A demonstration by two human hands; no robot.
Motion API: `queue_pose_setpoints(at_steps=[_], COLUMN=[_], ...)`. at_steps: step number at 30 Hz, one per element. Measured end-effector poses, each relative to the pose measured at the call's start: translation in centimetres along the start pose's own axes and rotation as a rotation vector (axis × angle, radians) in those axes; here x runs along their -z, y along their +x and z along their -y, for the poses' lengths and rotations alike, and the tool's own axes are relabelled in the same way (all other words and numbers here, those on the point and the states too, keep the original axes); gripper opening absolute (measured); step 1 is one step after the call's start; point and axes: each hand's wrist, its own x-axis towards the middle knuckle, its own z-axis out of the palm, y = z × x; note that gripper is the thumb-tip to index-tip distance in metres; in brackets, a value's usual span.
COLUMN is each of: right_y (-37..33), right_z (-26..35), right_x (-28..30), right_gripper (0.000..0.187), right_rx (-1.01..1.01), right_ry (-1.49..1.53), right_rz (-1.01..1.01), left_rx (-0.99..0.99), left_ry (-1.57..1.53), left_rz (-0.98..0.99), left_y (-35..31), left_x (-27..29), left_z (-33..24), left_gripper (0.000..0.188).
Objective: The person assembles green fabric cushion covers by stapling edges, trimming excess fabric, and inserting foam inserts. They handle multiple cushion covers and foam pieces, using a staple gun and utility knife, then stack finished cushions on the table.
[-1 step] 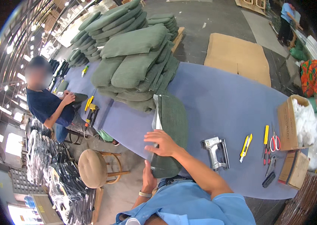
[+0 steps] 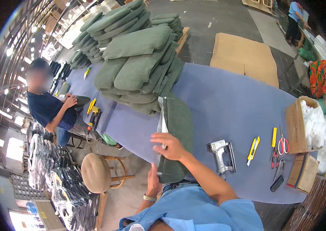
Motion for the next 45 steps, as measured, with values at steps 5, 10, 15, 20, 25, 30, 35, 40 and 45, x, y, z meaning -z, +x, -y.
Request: queue_pose_setpoints(at_steps=[5,10,15,20,25,30,35,40,45], right_y=[-6.1,-21.6,-27.5,-26.1,-25.4,-10.1,-0.3,6.1,10.3], right_z=[-1.2,-6.3,-9.1,-9.5,-9.3,-1.0,-2.4,-5.0,-5.8], right_x=[9.8,22.7,27.3,27.8,31.1,27.0,19.9,15.5,13.6], right_gripper=[0.020,0.042,0.059,0.054,0.036,0.028,0.031,0.019,0.024], right_rx=[-0.266,-0.786,-1.229,-1.365,-1.037,-0.432,-0.328,-0.190,-0.246], right_ry=[-0.145,-0.770,-0.948,-0.833,-0.668,0.498,0.772,0.473,0.250], right_rz=[-0.610,-0.839,-0.926,-0.740,-0.909,-1.094,-0.910,-0.867,-0.741], left_rx=[-0.178,-0.394,-0.508,-0.311,-0.786,-0.783,-0.969,-0.812,-0.548], left_ry=[0.618,1.079,1.192,1.225,1.030,1.001,1.013,0.981,0.545], left_rz=[0.124,0.234,0.297,0.500,0.290,0.112,-0.039,-0.038,0.067], left_y=[1.4,2.3,1.8,3.3,11.8,20.2,24.7,25.5,27.6], left_x=[-3.5,-3.7,-6.9,-6.5,-8.3,-13.4,-17.1,-18.7,-17.5], left_z=[-4.5,-4.1,-4.9,-9.1,-13.7,-15.7,-13.5,-14.4,-12.1], left_gripper=[0.075,0.091,0.097,0.089,0.062,0.045,0.034,0.031,0.024])
